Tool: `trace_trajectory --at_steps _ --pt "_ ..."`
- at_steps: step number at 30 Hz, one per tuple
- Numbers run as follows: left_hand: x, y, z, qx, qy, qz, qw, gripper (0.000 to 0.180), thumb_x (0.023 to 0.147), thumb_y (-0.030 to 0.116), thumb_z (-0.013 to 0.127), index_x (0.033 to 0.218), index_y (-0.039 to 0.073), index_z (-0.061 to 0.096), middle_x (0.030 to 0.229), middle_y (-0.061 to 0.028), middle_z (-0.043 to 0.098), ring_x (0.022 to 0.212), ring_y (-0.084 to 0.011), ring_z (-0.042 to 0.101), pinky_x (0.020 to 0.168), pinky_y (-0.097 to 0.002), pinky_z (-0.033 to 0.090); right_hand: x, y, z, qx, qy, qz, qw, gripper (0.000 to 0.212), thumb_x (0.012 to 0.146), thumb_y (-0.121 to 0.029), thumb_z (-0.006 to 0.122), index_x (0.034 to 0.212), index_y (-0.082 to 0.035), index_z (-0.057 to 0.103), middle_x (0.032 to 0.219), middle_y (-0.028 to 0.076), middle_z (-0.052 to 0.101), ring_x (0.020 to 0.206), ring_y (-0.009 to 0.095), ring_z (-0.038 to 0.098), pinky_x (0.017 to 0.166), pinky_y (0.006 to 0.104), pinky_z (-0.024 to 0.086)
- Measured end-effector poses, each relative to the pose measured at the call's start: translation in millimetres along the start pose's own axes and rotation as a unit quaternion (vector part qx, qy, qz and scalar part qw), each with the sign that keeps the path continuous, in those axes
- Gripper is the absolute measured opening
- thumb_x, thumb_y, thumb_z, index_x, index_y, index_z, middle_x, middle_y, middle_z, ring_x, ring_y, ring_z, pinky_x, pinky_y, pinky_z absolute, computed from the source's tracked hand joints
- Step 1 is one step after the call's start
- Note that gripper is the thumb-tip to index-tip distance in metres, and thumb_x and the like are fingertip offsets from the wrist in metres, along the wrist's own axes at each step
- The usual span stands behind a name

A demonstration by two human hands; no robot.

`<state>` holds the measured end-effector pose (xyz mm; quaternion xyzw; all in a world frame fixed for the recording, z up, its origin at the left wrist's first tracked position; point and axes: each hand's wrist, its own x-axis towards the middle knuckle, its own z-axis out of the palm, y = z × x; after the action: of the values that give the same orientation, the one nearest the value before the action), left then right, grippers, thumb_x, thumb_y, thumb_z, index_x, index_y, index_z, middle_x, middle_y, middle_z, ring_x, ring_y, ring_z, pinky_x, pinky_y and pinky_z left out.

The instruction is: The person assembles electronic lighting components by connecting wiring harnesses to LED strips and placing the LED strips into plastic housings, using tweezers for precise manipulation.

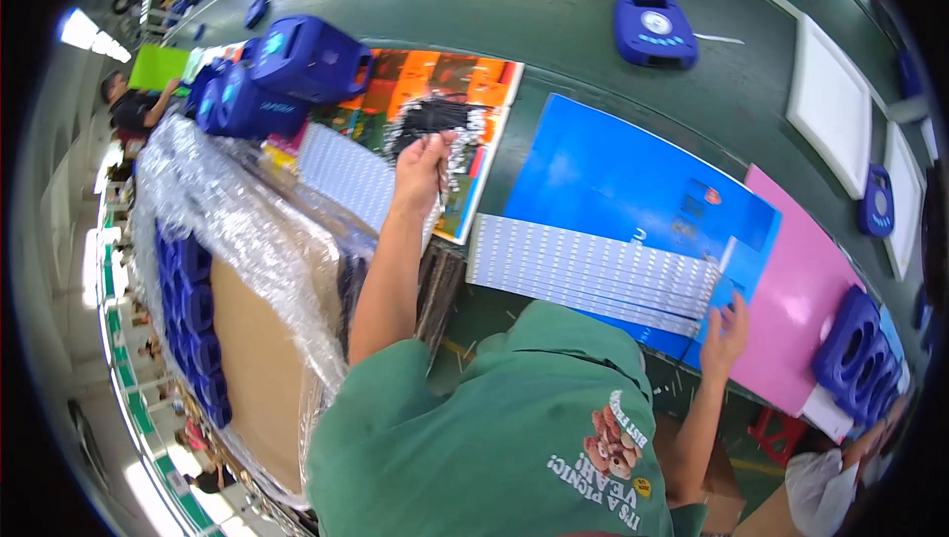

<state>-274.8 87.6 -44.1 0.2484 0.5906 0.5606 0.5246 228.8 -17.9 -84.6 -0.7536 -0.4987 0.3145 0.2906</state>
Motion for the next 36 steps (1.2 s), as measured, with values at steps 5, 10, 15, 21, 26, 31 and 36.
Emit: trace_trajectory --at_steps 5,10,15,21,26,31,36 --pt "-68 -30 147 -0.020 -0.334 -0.200 0.921 0.028 0.094 0.033 0.047 0.086 0.008 0.056 0.056 0.0013 0.048 0.048 -0.0063 0.041 0.043 -0.0191 0.030 8 -101 36 0.348 -0.085 0.013 0.933 0.041 0.087 -0.008 0.056 0.126 0.001 0.046 0.116 0.017 0.055 0.099 0.019 0.057 0.086 0.0302 0.046" --pt "-125 -60 207 0.008 -0.528 -0.333 0.781 0.032 0.095 0.036 0.043 0.089 0.007 0.055 0.057 -0.0002 0.050 0.048 -0.0074 0.042 0.046 -0.0202 0.030 20 -140 19 0.419 -0.044 0.048 0.906 0.034 0.092 -0.019 0.049 0.119 0.002 0.053 0.107 0.015 0.061 0.095 0.017 0.059 0.077 0.0269 0.048" --pt "-143 -76 232 0.007 -0.451 -0.410 0.793 0.030 0.096 0.032 0.042 0.089 0.005 0.055 0.060 -0.0032 0.055 0.050 -0.0108 0.049 0.047 -0.0226 0.040 9 -112 5 0.444 0.039 0.055 0.893 0.033 0.095 -0.023 0.045 0.107 0.003 0.060 0.103 0.015 0.063 0.096 0.016 0.059 0.082 0.0285 0.046" --pt "-146 -92 236 0.031 -0.278 -0.453 0.846 0.022 0.096 0.025 0.043 0.094 0.005 0.053 0.067 -0.0040 0.055 0.049 -0.0113 0.049 0.045 -0.0247 0.042 -1 -95 -17 0.553 0.202 0.051 0.807 0.034 0.096 -0.025 0.042 0.108 0.004 0.057 0.089 0.010 0.066 0.085 0.016 0.062 0.077 0.0281 0.049" --pt "-130 -91 226 -0.034 -0.195 -0.485 0.852 0.019 0.091 0.022 0.051 0.080 0.007 0.053 0.054 0.0018 0.037 0.042 -0.0091 0.028 0.041 -0.0252 0.026 -8 -48 -55 0.538 0.225 0.088 0.808 0.034 0.096 -0.027 0.043 0.105 0.002 0.057 0.066 0.001 0.057 0.045 0.004 0.039 0.037 0.0197 0.030" --pt "-105 -107 245 0.114 -0.290 -0.380 0.871 0.043 0.083 0.027 0.057 0.048 0.013 0.038 0.046 0.0016 0.033 0.039 -0.0097 0.029 0.040 -0.0270 0.027 -8 11 1 0.336 0.106 0.230 0.907 0.032 0.094 -0.024 0.046 0.105 0.002 0.061 0.078 0.005 0.063 0.051 0.001 0.041 0.044 0.0180 0.032" --pt "-102 -140 273 0.340 -0.370 -0.263 0.824 0.036 0.082 0.030 0.060 0.055 0.006 0.054 0.050 -0.0015 0.047 0.042 -0.0127 0.039 0.042 -0.0302 0.032 -9 18 31 0.302 0.052 0.300 0.903 0.033 0.093 -0.022 0.045 0.107 0.004 0.060 0.094 0.014 0.066 0.050 0.002 0.046 0.044 0.0182 0.035"
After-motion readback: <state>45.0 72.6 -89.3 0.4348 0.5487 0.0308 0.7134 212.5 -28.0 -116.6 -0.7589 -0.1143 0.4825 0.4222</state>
